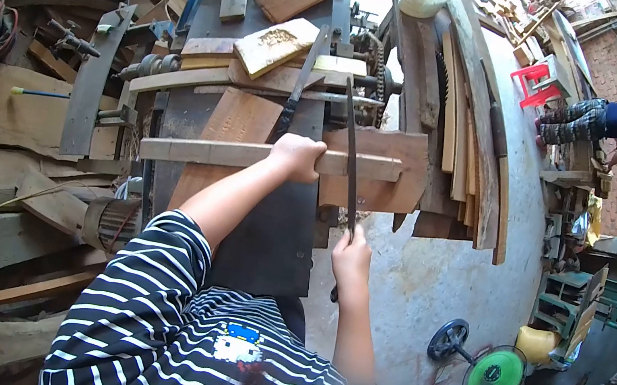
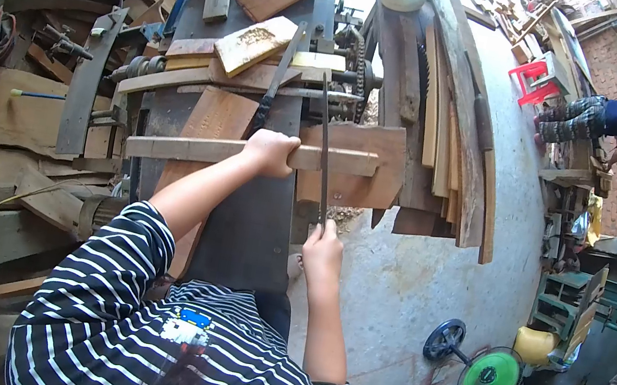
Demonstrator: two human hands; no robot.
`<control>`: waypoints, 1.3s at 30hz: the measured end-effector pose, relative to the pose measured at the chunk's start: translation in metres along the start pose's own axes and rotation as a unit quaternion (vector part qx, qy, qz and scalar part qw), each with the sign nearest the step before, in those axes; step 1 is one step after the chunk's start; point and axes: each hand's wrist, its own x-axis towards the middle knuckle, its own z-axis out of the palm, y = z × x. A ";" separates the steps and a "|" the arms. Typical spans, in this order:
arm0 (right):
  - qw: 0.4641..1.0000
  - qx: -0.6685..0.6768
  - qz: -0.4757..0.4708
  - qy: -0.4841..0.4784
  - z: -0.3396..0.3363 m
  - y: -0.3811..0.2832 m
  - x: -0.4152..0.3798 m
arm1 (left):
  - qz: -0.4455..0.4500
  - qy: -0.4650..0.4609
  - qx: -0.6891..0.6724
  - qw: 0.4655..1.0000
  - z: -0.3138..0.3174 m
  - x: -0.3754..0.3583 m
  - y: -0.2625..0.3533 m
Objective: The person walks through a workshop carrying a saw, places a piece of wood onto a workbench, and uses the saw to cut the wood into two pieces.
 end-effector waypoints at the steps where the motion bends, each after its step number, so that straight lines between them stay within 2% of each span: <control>1: 1.000 -0.001 0.006 -0.006 -0.001 -0.001 -0.006 | -0.001 0.000 -0.001 1.000 -0.001 0.000 0.000; 4: 1.000 -0.023 0.020 0.005 -0.011 0.008 -0.043 | -0.002 -0.029 -0.013 0.999 -0.003 0.006 -0.003; 7: 0.998 -0.024 0.050 -0.027 -0.039 0.013 -0.092 | -0.011 -0.060 -0.036 0.997 -0.007 0.006 -0.002; 10: 0.995 -0.012 0.086 -0.048 -0.048 0.009 -0.106 | -0.012 -0.077 -0.037 0.996 -0.010 0.007 -0.002; 14: 0.999 -0.040 0.014 -0.013 -0.015 0.003 -0.037 | -0.014 -0.081 -0.043 0.996 -0.010 0.008 -0.002; 15: 0.998 -0.054 0.036 -0.018 -0.004 -0.006 -0.013 | -0.015 -0.082 -0.043 0.996 -0.009 0.008 -0.002; 16: 0.999 -0.050 0.012 0.003 0.006 -0.010 0.006 | -0.015 -0.080 -0.044 0.996 -0.010 0.007 -0.001; 19: 0.999 -0.032 0.011 0.003 0.004 -0.003 -0.002 | -0.019 -0.083 -0.043 0.995 -0.013 0.007 0.001; 24: 0.995 0.000 0.101 -0.021 -0.017 0.048 -0.117 | -0.024 -0.095 -0.062 0.993 -0.014 0.008 0.001; 27: 0.995 -0.024 0.092 -0.027 -0.023 0.036 -0.120 | -0.019 -0.112 -0.051 0.992 -0.013 0.011 -0.002; 30: 0.998 -0.026 0.052 -0.037 -0.006 0.016 -0.047 | -0.017 -0.110 -0.047 0.993 -0.014 0.009 -0.001; 32: 0.999 -0.016 -0.040 0.012 0.017 0.015 0.010 | -0.011 -0.106 -0.056 0.993 -0.014 0.010 -0.001; 33: 0.999 -0.018 -0.043 0.005 0.013 0.002 0.021 | -0.024 -0.102 -0.052 0.993 -0.018 0.010 -0.001; 36: 1.000 -0.024 -0.003 -0.016 -0.006 0.021 -0.024 | -0.022 -0.100 -0.065 0.993 -0.013 0.013 -0.004; 39: 0.997 -0.024 0.063 -0.033 -0.025 0.052 -0.114 | -0.014 -0.099 -0.077 0.992 -0.014 0.013 -0.005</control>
